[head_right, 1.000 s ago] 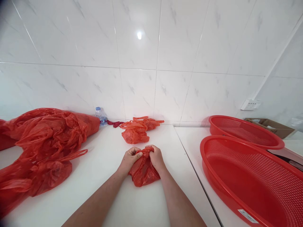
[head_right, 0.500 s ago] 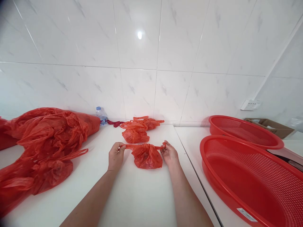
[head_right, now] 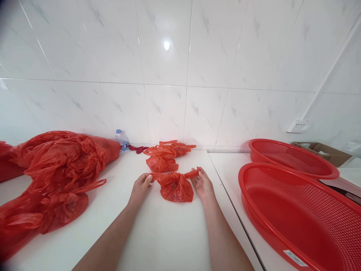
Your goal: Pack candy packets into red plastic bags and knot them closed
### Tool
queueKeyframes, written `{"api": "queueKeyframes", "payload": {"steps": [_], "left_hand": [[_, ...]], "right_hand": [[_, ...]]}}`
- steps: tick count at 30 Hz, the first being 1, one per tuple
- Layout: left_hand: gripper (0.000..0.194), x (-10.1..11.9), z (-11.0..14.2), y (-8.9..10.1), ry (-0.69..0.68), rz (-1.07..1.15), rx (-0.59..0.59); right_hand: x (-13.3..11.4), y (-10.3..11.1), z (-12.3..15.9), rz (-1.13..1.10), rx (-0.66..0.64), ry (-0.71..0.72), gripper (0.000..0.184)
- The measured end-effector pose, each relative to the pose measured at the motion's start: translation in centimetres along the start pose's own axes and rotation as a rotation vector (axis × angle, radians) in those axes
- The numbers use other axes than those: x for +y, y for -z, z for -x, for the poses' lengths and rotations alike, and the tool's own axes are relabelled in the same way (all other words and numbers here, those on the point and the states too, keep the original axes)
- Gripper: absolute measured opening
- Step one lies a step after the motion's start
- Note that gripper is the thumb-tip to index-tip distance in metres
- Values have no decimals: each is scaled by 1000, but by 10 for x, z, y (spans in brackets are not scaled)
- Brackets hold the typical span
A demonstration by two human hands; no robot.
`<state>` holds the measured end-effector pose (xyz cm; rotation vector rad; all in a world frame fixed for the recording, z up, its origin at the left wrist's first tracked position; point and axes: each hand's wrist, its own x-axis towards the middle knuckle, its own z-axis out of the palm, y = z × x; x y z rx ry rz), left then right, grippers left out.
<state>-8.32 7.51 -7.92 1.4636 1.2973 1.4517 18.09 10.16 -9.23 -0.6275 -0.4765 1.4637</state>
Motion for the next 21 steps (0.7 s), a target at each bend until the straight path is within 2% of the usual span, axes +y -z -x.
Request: {"api": "queueKeyframes", "payload": {"steps": [4,7,9,12,14,16,18,21], "left_hand": [[47,-6,1,-3,-64,-8,-174],[57,-9,3,-10,-144,-75,-222],[61,-8,6,-15,-185,-75,-238],[50,-3,12,-22,-198,-22,-219],[44,0,16,-25,-191,6,-161],[42,2,19,-26,-179,-52,-111],[38,3,19,-25,-169,-100,-74],[31,7,21,-22,-200,-160,-16]], "right_hand": [[3,-7,8,184,-151,-51,29],[6,-16,17,343,-231,-77,44],[9,-21,22,462,-275,-73,47],[14,-23,25,658,-309,-28,43],[18,-19,23,752,-241,19,41],[21,-14,18,812,-116,47,40],[22,-10,14,853,-64,47,39],[21,-9,14,898,-128,16,36]]}}
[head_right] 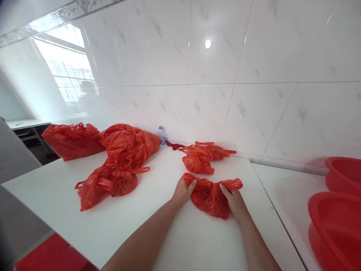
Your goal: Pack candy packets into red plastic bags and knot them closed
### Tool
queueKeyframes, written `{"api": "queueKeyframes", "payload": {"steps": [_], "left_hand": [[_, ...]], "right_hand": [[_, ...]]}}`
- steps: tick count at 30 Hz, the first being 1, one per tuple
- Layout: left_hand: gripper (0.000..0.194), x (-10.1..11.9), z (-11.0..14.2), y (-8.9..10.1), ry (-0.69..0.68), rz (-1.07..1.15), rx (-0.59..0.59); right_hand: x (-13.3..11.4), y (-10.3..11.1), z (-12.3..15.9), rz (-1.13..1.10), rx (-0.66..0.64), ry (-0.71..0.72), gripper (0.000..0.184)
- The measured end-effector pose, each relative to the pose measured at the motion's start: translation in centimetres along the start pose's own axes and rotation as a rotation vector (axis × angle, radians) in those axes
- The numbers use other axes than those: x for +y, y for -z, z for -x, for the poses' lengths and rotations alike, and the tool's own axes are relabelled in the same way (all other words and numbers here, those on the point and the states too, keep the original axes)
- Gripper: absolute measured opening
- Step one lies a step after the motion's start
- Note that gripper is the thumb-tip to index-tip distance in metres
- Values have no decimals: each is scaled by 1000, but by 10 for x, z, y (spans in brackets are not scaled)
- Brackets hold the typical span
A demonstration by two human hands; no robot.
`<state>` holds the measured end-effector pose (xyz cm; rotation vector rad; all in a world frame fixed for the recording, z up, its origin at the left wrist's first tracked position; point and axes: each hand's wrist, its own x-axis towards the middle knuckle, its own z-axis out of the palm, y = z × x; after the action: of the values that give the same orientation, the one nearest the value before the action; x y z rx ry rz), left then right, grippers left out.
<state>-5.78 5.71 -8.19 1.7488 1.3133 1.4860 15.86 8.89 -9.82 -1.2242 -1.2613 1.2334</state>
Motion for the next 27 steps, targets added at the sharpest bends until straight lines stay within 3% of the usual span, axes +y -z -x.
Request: {"api": "queueKeyframes", "payload": {"steps": [3,5,6,9,11,13,16,21,24,27], "left_hand": [[53,4,3,1,-101,-82,18],[76,5,5,-1,-147,-113,-42],[78,5,7,-3,-163,-121,-92],[46,6,12,-4,-206,-101,-184],[29,9,18,2,-206,-27,-125],[24,15,26,16,-181,50,-16],[22,28,43,50,-143,82,87],[19,55,72,128,-56,-20,280],[16,65,86,177,-4,-213,468],[23,62,102,216,115,-438,650]], "right_hand": [[-2,1,4,-1,-31,-26,34],[-3,2,5,-35,-34,-70,35],[-3,4,5,-67,-41,-95,37],[-2,9,1,-210,-60,-157,47],[-1,15,-4,-322,-29,-156,50],[2,20,-9,-397,21,-131,44],[7,24,-14,-372,40,-110,34],[8,21,-13,-248,56,-70,36],[6,19,-11,-252,75,-42,34],[4,18,-9,-245,93,-32,34]]}}
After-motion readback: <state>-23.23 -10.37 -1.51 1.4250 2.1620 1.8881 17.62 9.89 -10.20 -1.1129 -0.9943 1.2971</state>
